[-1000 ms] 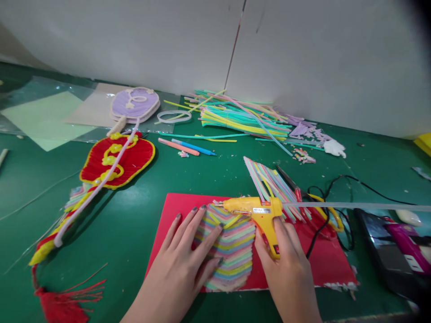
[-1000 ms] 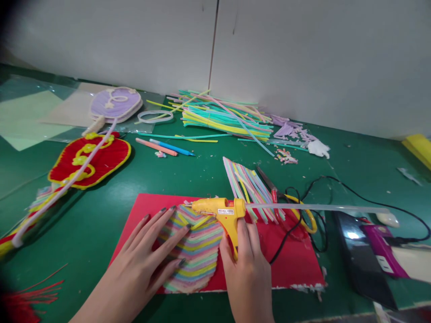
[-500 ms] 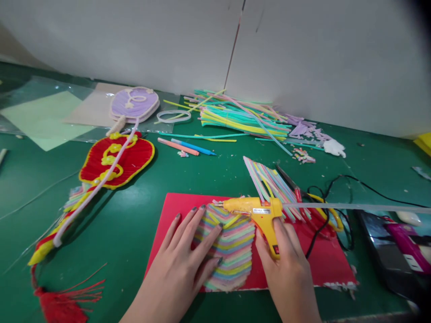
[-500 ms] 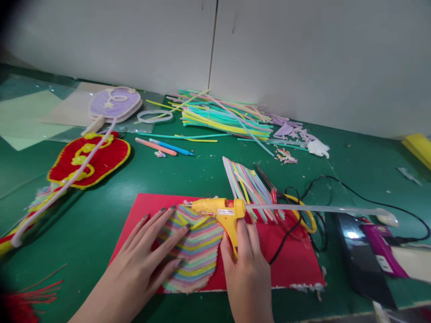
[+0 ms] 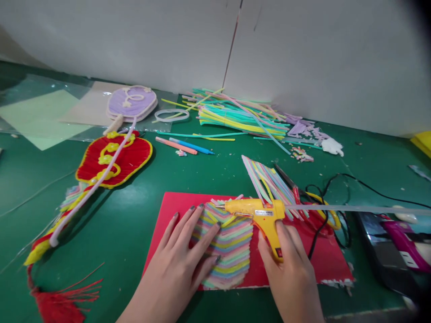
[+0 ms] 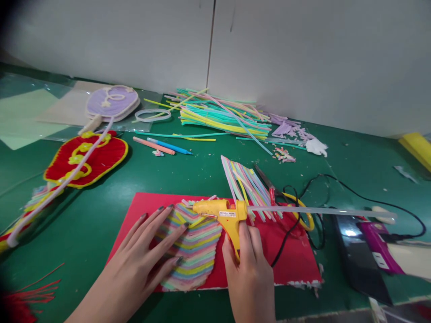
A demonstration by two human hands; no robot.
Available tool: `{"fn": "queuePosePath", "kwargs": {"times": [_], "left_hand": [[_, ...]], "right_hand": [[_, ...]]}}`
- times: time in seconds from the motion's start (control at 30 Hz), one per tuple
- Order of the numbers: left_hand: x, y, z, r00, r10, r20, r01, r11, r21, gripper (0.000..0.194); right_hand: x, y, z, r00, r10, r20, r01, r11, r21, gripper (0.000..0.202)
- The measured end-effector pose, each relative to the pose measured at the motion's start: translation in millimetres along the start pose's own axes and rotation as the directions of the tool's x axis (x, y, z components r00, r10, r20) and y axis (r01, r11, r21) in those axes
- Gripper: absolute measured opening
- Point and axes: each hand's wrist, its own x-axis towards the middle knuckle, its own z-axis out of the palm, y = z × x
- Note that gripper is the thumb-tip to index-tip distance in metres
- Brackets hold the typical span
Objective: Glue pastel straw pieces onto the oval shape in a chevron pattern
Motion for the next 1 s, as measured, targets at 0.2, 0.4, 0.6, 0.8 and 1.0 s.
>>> {"fn": "queuePosePath", "kwargs": {"times": [0.2, 0.4, 0.6, 0.8, 1.0], "left_hand": [[0, 1, -1.0, 1.000, -0.006, 0.009, 0.006, 1.000, -0.001, 0.045], [0, 0, -1.3, 1.000, -0.008, 0.007, 0.008, 1.000, -0.015, 0.045], [0, 1, -1.0, 1.000, -0.002, 0.006, 0.002, 1.000, 0.013, 0.045], [1, 1, -0.8, 1.000, -0.007, 0.009, 0.007, 1.000, 0.007, 0.046], [0, 1, -0.7, 1.000, -0.008, 0.010, 0.008, 1.000, 0.007, 0.046]], "right_hand": [[-1, 1, -3, 1.000, 0.005, 0.007, -0.005, 1.000, 0.003, 0.042], [-3, 4, -7, 0.999, 0.017, 0.049, -0.017, 1.000, 0.007, 0.036], [-6, 6, -11, 0.998, 0.036, 0.058, -0.037, 0.999, 0.017, 0.040], [-2, 9, -14, 0.999, 0.031, 0.017, -0.031, 0.999, 0.009, 0.043], [-2, 11, -16, 0.999, 0.047, 0.022, -0.047, 0.999, -0.002, 0.044]]}}
